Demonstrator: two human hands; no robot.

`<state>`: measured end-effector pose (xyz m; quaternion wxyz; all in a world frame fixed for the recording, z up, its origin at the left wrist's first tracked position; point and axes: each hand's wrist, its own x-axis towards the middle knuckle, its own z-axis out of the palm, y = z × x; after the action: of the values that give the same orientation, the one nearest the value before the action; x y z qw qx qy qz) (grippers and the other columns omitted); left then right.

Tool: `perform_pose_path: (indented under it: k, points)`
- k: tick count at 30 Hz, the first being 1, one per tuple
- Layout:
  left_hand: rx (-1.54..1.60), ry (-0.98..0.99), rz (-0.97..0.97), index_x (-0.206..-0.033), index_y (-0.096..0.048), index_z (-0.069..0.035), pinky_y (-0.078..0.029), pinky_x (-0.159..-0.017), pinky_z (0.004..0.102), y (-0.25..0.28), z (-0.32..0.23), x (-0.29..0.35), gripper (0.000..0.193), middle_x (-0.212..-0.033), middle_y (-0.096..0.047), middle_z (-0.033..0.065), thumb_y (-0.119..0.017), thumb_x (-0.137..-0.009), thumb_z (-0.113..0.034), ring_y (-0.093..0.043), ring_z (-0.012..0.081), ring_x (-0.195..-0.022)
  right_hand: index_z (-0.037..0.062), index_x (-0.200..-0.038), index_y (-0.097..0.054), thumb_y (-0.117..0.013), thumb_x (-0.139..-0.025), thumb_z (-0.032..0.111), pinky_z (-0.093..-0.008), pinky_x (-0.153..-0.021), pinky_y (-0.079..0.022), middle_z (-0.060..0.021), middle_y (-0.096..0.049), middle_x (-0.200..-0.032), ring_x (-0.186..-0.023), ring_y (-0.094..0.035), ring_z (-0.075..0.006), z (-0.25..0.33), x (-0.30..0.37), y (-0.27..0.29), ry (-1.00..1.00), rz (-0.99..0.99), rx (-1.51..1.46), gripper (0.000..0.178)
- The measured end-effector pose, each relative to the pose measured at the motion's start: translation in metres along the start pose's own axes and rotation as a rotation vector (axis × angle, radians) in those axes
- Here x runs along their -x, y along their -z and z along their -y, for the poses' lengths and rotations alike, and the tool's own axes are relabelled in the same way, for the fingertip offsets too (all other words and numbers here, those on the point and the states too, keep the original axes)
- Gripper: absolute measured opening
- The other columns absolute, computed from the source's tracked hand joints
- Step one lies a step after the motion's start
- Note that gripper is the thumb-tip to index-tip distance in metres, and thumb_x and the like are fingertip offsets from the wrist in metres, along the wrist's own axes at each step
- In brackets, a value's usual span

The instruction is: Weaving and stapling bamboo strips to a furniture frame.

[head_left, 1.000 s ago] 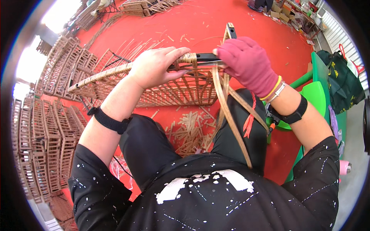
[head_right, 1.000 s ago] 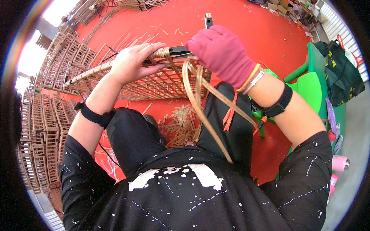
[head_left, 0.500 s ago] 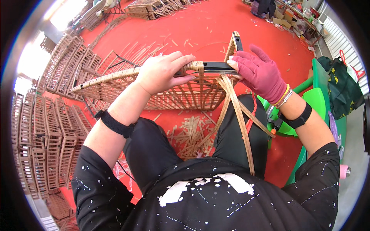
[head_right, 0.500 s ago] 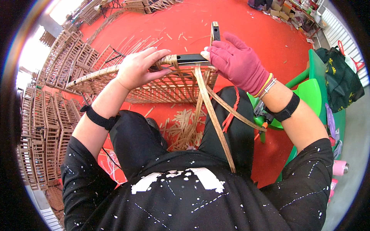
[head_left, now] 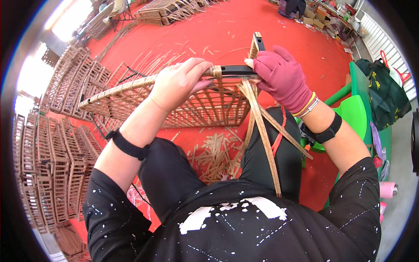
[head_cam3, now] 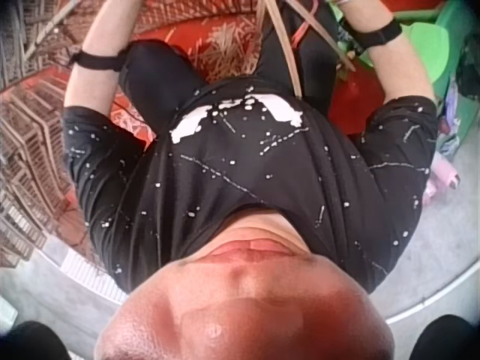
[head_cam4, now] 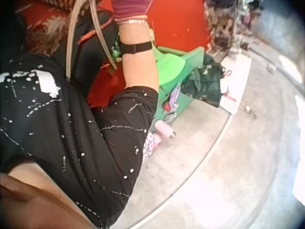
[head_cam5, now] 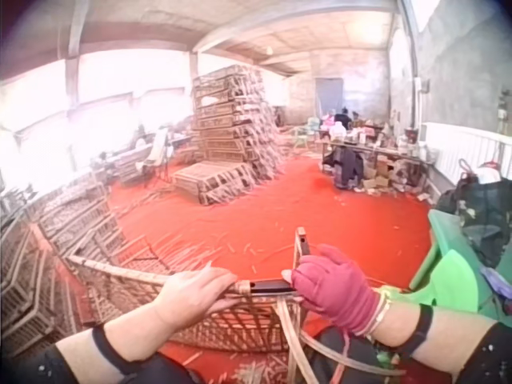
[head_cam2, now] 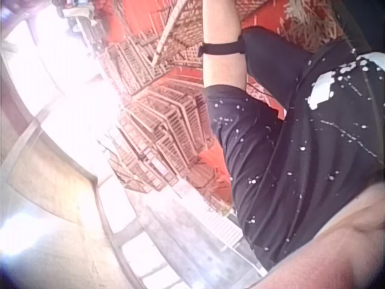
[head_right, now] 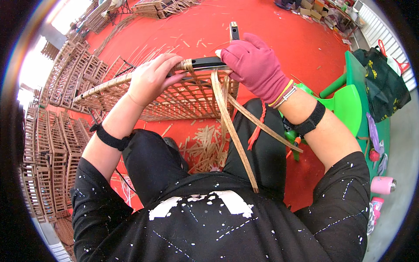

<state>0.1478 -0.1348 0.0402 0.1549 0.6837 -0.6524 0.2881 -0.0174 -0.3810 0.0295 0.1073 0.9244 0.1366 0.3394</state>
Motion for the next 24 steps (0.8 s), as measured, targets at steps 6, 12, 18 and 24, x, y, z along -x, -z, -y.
perform_pose_path:
  k: [6,12,18,24]
  points:
    - [0.009,-0.068,0.027,-0.112,-0.067,-0.006,-0.057,-0.067,0.0328,0.012,-0.01,0.013,0.037,-0.103,-0.069,0.0066,-0.076,-0.082,-0.025,-0.07,0.023,-0.083,0.0087,-0.107,-0.064,-0.077,-0.065,0.023,-0.0415,-0.095,-0.051,-0.0073,-0.065,-0.102,-0.105,-0.064,-0.0245,0.009,0.009,0.012,0.085,-0.059,-0.034,0.046]
    - [0.106,-0.11,0.035,-0.109,-0.068,-0.002,-0.057,-0.064,0.0329,0.028,-0.028,0.024,0.036,-0.099,-0.071,0.0092,-0.078,-0.079,-0.02,-0.07,0.0217,-0.077,0.008,-0.1,-0.064,-0.078,-0.062,0.022,-0.0398,-0.09,-0.055,-0.0082,-0.066,-0.1,-0.097,-0.067,-0.0248,0.023,0.009,0.043,0.132,0.049,-0.164,0.043]
    - [0.229,-0.122,0.067,-0.111,-0.067,-0.001,-0.058,-0.062,0.0323,0.04,-0.042,0.039,0.038,-0.099,-0.07,0.0111,-0.078,-0.078,-0.016,-0.071,0.0231,-0.077,0.0071,-0.099,-0.064,-0.078,-0.064,0.021,-0.0418,-0.09,-0.055,-0.0087,-0.067,-0.099,-0.095,-0.067,-0.025,0.045,0.013,0.065,0.096,0.153,-0.255,0.04]
    - [0.241,-0.119,0.044,-0.113,-0.068,-0.002,-0.058,-0.061,0.0326,0.041,-0.046,0.046,0.037,-0.098,-0.07,0.01,-0.076,-0.08,-0.019,-0.07,0.0226,-0.075,0.0082,-0.1,-0.066,-0.079,-0.065,0.018,-0.0422,-0.085,-0.055,-0.0079,-0.066,-0.098,-0.093,-0.066,-0.0265,0.056,0.018,0.07,0.045,0.162,-0.254,0.039]
